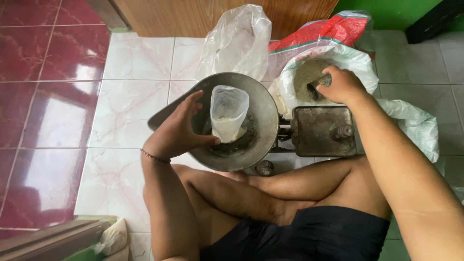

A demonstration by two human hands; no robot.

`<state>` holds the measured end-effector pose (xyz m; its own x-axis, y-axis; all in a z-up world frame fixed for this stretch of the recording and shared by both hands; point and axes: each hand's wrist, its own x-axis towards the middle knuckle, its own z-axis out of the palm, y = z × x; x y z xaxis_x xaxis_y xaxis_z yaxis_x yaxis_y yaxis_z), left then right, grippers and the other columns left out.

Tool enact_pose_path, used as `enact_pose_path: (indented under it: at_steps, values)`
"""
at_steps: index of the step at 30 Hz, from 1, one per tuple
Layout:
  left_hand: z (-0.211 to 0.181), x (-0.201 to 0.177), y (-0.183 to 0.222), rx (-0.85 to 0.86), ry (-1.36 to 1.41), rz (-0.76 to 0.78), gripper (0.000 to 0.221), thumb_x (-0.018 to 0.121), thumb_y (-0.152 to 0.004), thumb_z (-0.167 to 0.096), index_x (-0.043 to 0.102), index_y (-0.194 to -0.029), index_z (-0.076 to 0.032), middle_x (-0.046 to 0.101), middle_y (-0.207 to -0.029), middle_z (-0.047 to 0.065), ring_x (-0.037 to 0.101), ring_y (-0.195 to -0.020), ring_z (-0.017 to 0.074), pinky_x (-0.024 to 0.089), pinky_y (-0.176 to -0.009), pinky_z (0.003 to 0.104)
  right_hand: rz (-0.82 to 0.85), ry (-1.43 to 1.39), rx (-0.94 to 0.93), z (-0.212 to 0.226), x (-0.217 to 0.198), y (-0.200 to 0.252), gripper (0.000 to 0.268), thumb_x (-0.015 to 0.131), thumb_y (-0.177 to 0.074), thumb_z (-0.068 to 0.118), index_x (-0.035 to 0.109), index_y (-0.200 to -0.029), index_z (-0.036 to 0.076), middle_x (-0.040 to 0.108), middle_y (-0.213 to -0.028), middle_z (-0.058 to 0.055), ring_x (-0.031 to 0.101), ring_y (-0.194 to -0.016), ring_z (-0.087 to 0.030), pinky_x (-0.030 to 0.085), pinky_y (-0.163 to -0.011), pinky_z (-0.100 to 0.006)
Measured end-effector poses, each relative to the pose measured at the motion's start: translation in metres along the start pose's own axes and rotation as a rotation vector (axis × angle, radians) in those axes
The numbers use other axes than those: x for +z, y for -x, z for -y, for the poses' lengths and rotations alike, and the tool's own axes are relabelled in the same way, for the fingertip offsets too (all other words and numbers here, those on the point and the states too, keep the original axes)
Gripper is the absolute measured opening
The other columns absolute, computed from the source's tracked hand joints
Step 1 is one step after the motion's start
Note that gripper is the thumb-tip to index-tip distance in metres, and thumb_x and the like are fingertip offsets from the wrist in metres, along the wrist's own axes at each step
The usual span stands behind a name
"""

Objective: The person scoops grains from a large bag into small plastic pouches using a metal can, then knots the pouches closed by hand.

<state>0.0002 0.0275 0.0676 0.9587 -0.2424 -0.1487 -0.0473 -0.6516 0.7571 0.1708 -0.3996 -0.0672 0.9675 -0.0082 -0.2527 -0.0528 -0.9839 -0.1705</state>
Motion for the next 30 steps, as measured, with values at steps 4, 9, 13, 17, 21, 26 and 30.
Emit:
enact_pose_path:
  at_steps: [4,9,13,17,21,26,30]
  values:
    - [-0.029,0.001,-0.017,-0.158,0.040,0.150,0.110,0.088,-0.058,-0.026,0.028,-0.147,-0.002,0.046,-0.137,0.030,0.046,-0.128,0.0425,0.038,-0.108,0.054,0.075,-0.004,0.107,-0.034,0.030,-0.030,0.078,0.075,-0.074,0.052,0.050,-0.140,0.018,0.057,-0.125,-0.028,0.055,-0.119,-0.042,0.047,-0.093,-0.054]
    - [0.009,0.026,-0.026,-0.101,-0.026,0.128,0.117,0.091,-0.050,-0.035,0.031,-0.144,-0.002,0.049,-0.132,0.025,0.051,-0.121,0.0416,0.046,-0.101,0.049,0.172,-0.142,0.168,-0.034,0.029,-0.038,0.089,0.079,-0.074,0.039,0.036,-0.149,0.015,0.033,-0.141,-0.037,0.044,-0.128,-0.051,0.040,-0.101,-0.060]
    - [0.016,0.035,-0.028,-0.160,-0.113,0.182,0.110,0.090,-0.057,-0.035,0.032,-0.144,0.000,0.048,-0.135,0.020,0.052,-0.122,0.0366,0.048,-0.099,0.044,0.191,-0.148,0.187,-0.026,0.032,-0.044,0.095,0.081,-0.072,0.041,0.032,-0.150,0.018,0.023,-0.146,-0.035,0.040,-0.132,-0.050,0.038,-0.105,-0.057]
    - [0.020,0.041,-0.029,-0.191,-0.131,0.201,0.102,0.088,-0.060,-0.038,0.037,-0.140,0.001,0.049,-0.135,0.019,0.053,-0.121,0.0365,0.046,-0.101,0.045,0.212,-0.099,0.155,-0.022,0.048,-0.047,0.073,0.078,-0.081,0.034,0.042,-0.140,0.012,0.032,-0.138,-0.035,0.047,-0.124,-0.051,0.045,-0.095,-0.059]
    - [0.025,0.047,-0.033,-0.171,-0.168,0.168,0.099,0.088,-0.059,-0.038,0.040,-0.137,0.001,0.054,-0.130,0.020,0.056,-0.116,0.0379,0.048,-0.098,0.046,0.167,0.068,0.119,-0.036,0.062,-0.073,0.051,0.064,-0.089,0.037,0.048,-0.134,0.020,0.051,-0.126,-0.026,0.059,-0.113,-0.044,0.050,-0.085,-0.055]
    - [0.032,0.051,-0.032,-0.158,-0.171,0.135,0.097,0.089,-0.058,-0.038,0.042,-0.134,0.001,0.056,-0.127,0.021,0.057,-0.115,0.0386,0.048,-0.098,0.046,0.205,0.025,0.113,-0.012,0.049,-0.066,0.071,0.067,-0.082,0.049,0.046,-0.141,0.017,0.045,-0.133,-0.031,0.054,-0.118,-0.049,0.046,-0.093,-0.057]
    - [0.019,0.045,-0.035,-0.130,-0.177,0.102,0.084,0.088,-0.060,-0.038,0.048,-0.121,0.002,0.063,-0.111,0.025,0.063,-0.101,0.0437,0.052,-0.090,0.049,0.189,0.032,0.157,0.002,0.054,-0.066,0.074,0.074,-0.080,0.048,0.050,-0.137,0.009,0.039,-0.133,-0.036,0.057,-0.110,-0.054,0.050,-0.087,-0.058]
